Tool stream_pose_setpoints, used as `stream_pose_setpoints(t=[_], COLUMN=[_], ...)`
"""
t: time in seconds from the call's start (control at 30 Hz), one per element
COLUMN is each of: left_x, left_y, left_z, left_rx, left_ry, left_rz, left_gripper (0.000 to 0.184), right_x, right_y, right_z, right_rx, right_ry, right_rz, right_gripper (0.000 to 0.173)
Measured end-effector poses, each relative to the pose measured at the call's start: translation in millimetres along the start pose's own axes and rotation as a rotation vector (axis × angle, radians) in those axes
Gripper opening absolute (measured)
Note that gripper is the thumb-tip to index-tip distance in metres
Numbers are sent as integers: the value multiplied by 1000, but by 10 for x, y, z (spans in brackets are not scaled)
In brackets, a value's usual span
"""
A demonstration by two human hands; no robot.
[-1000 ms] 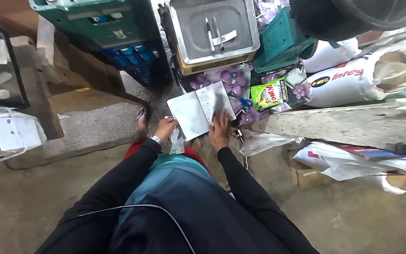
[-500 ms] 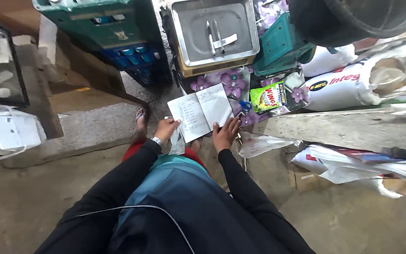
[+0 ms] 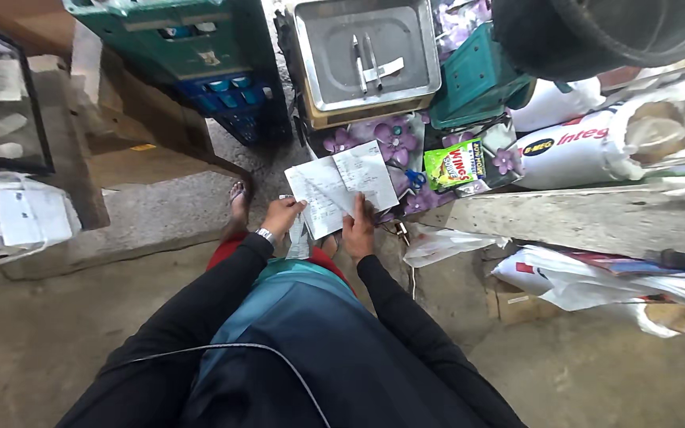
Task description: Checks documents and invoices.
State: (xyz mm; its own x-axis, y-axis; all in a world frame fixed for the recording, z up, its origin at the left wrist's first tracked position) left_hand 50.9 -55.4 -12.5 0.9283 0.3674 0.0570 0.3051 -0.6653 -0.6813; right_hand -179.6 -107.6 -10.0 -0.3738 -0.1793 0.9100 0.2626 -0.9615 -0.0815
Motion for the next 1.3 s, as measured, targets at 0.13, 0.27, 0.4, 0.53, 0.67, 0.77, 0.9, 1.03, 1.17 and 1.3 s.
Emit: stream_pose_setpoints(t=[0.13, 0.27, 0.4, 0.53, 0.67, 0.77, 0.9, 1.03, 1.17, 1.3], left_x=[9, -19, -27, -19, -8, -13, -2, -1, -11, -4], left_y=[-65, 44, 55, 38, 16, -27, 7, 124, 124, 115], left_z=[3, -2, 16, -18, -25, -68, -59, 32, 32, 37], left_rx=[-20, 12, 3, 9, 66, 111, 54, -17, 1, -1], left_ry=[5, -21, -12, -4, -72, -105, -63, -18, -23, -15], left_rz=[1, -4, 4, 1, -79, -133, -85, -12, -8, -3], left_gripper=[36, 30, 31, 31, 47, 73, 64, 28, 28, 29], right_x=[164, 242, 248, 253, 179, 48, 87, 218, 124, 113], right_y=[89, 149, 116, 97, 37, -51, -33, 130, 193, 195], right_z=[-204, -405, -463, -385, -18, 154, -71, -479, -715, -683], right_rx=[-247, -392, -431, -408, -37, 226, -10, -352, -404, -329], right_ry=[114, 162, 218, 295, 275, 239, 277, -87, -299, -340], right_rz=[0, 2, 6, 5, 131, 221, 110, -86, -33, -33], right_gripper=[53, 51, 56, 56, 52, 55, 48, 83, 111, 103])
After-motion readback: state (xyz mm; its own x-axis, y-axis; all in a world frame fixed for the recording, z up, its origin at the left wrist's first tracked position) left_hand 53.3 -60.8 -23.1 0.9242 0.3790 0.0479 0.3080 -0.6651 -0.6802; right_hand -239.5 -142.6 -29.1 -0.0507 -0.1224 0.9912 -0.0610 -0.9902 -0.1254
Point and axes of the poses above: each hand's wrist, its own y-axis towards the middle knuckle, its own x-axis out of the back of the hand, z = x × y, the point moved 6 cm from there along y, towards the middle knuckle, and after that the axes turned 15 degrees about -y, right-handed, at the moved point
